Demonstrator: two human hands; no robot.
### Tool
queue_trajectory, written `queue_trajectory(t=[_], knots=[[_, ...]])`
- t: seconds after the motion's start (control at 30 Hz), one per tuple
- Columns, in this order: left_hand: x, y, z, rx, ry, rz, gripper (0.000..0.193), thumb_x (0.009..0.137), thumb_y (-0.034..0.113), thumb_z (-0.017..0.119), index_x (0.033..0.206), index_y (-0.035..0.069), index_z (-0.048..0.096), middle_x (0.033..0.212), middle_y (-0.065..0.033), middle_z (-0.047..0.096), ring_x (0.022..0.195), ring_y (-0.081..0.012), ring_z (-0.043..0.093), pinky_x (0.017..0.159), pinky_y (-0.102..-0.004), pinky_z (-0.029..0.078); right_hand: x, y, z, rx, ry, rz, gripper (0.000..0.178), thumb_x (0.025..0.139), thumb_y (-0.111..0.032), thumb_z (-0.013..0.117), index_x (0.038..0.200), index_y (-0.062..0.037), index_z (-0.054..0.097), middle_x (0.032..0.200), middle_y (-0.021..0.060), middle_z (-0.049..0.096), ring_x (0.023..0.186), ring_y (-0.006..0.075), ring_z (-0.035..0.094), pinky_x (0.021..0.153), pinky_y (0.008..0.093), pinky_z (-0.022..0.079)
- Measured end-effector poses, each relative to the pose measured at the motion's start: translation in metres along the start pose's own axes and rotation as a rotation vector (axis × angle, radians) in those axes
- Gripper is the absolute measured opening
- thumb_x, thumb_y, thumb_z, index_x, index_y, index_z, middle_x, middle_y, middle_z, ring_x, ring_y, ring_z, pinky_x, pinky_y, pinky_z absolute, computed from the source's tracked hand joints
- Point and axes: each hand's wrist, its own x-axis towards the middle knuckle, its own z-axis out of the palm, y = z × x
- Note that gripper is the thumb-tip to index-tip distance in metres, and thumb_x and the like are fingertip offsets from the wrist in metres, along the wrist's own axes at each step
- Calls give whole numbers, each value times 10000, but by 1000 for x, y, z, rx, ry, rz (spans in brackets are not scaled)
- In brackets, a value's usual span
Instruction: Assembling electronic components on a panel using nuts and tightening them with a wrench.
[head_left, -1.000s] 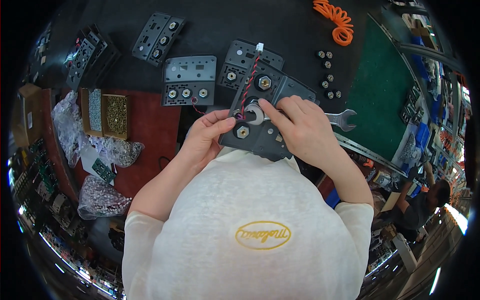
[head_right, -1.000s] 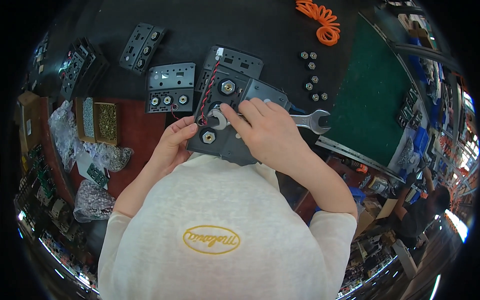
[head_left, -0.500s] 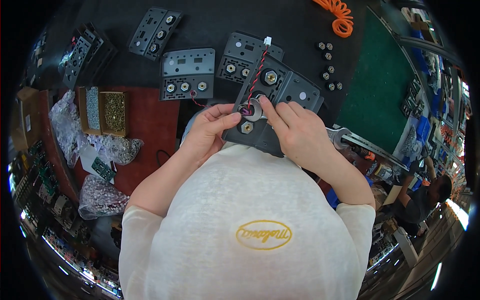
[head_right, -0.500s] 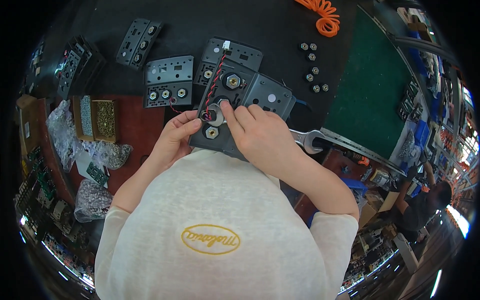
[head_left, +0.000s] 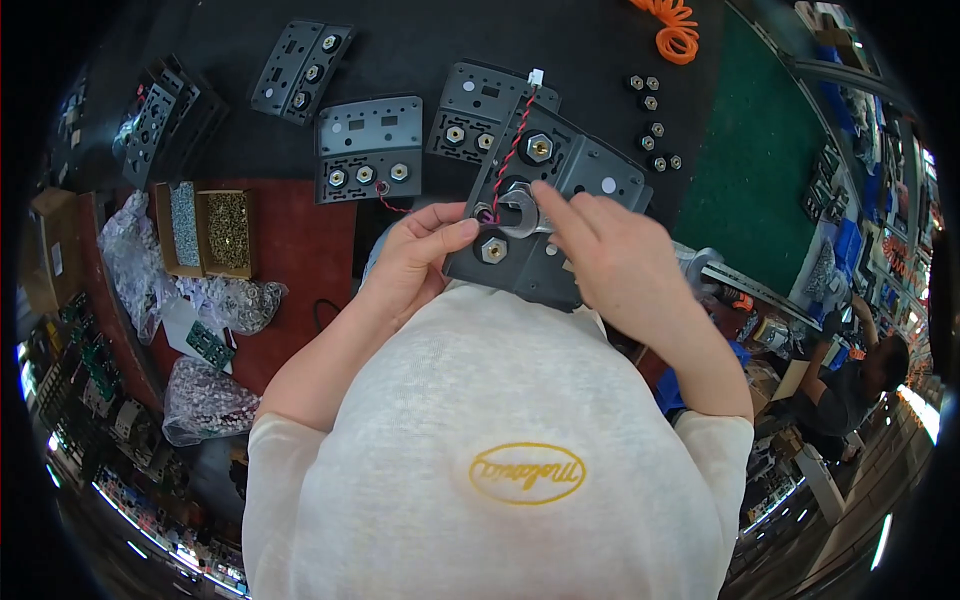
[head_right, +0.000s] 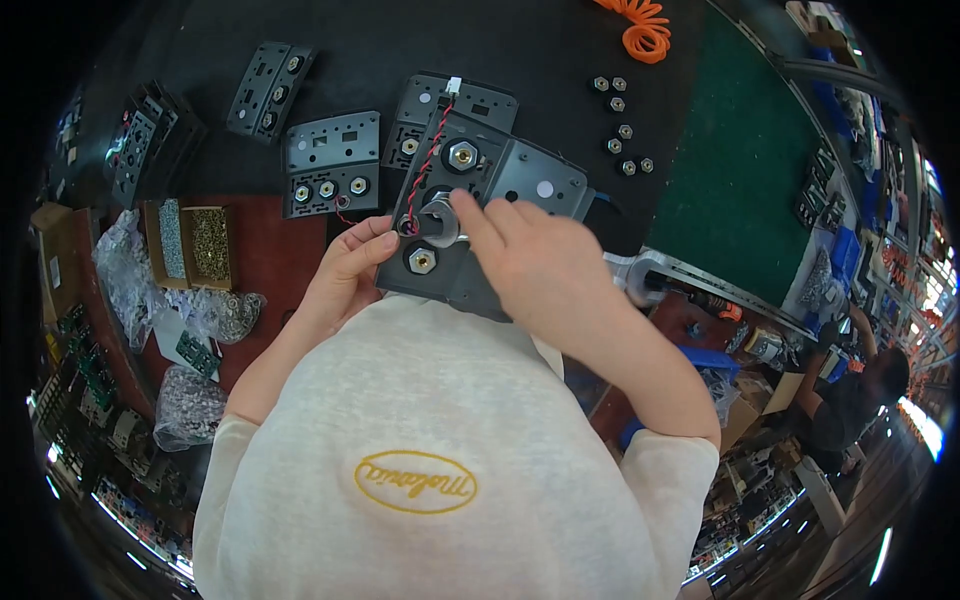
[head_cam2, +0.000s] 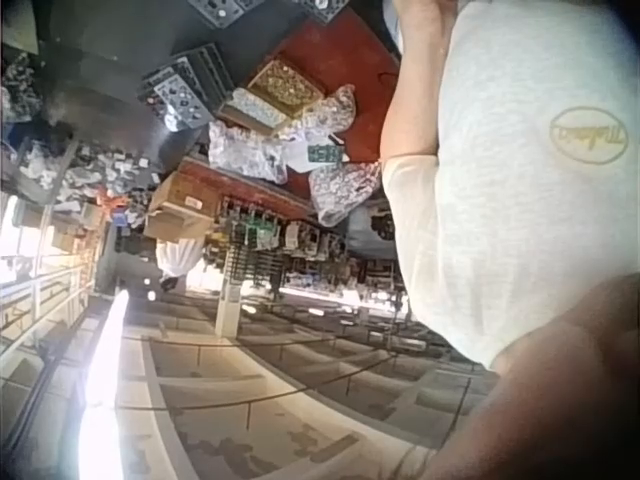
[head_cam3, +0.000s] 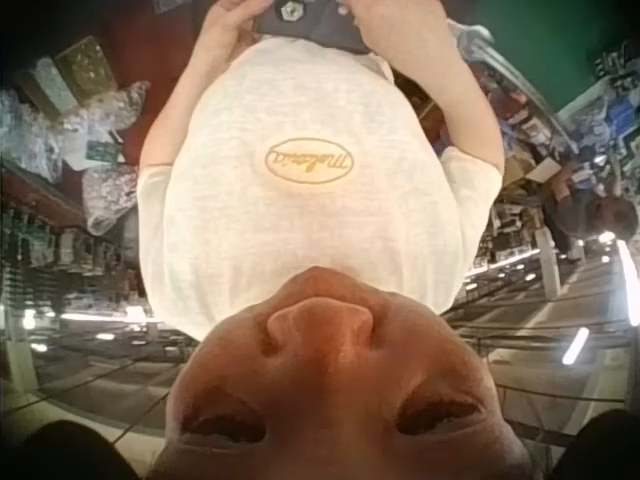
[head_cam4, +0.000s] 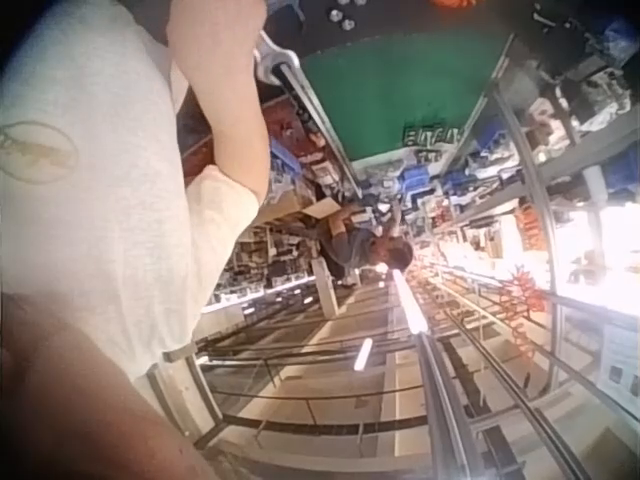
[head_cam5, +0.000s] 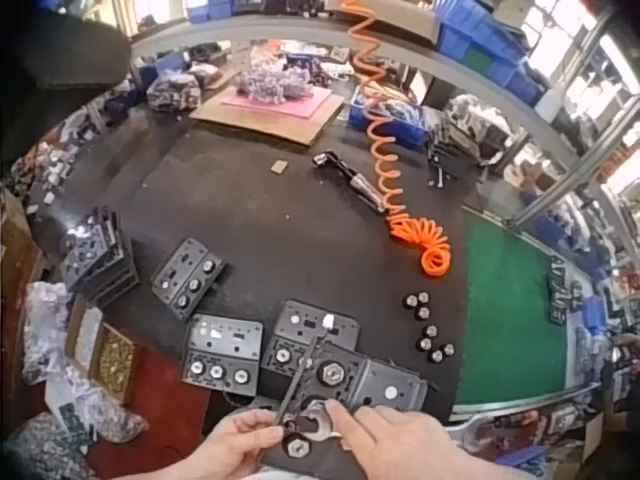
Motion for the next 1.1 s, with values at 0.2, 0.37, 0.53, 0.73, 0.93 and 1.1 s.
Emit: queue_trajectory(t=[0.2, 0.37, 0.53, 0.73, 0.93, 1.1], knots=[[0, 2, 3, 73, -26, -22, 252, 812, 58, 680, 1047, 28, 594, 962, -75, 664, 866, -143, 655, 786, -315, 550, 14, 16, -13, -24, 4, -172, 352, 690, -51, 645, 1035, -39, 575, 829, 58, 554, 765, 214, 581, 610, 317, 469], [-2, 4, 5, 72, -71, -36, 267, 816, 59, 676, 1068, 22, 596, 976, -78, 666, 879, -139, 651, 799, -309, 542, 22, 26, -14, -60, -8, -263, 403, 638, -45, 634, 1039, -50, 589, 852, 45, 558, 797, 204, 584, 625, 302, 475], [0, 0, -1, 65, -118, 7, 262, 813, 50, 682, 1060, 21, 600, 991, -76, 662, 897, -130, 639, 811, -295, 528, 18, 27, -7, 16, 6, -267, 414, 660, -35, 631, 1073, -35, 596, 823, 58, 557, 757, 212, 588, 610, 314, 480], [5, -5, 0, 53, -101, 76, 238, 825, 31, 668, 1054, 23, 603, 991, -64, 657, 920, -116, 616, 831, -259, 493, 2, 7, 11, -4, 12, -110, 374, 732, -50, 640, 1095, 11, 578, 778, 74, 531, 709, 219, 575, 575, 322, 473], [9, -3, 3, 71, -96, 77, 238, 827, 27, 663, 1058, 26, 607, 993, -62, 655, 929, -114, 612, 839, -260, 491, -3, 3, 3, 110, 8, 29, 329, 758, -77, 656, 1074, -12, 590, 776, 84, 531, 670, 242, 570, 554, 336, 467], [7, 1, 9, 96, -88, 33, 257, 826, 40, 668, 1073, 27, 599, 1001, -68, 654, 931, -123, 620, 829, -274, 505, 9, 23, -12, 16, 50, -103, 294, 749, -65, 652, 1038, -31, 610, 773, 62, 529, 677, 223, 572, 551, 336, 457]])
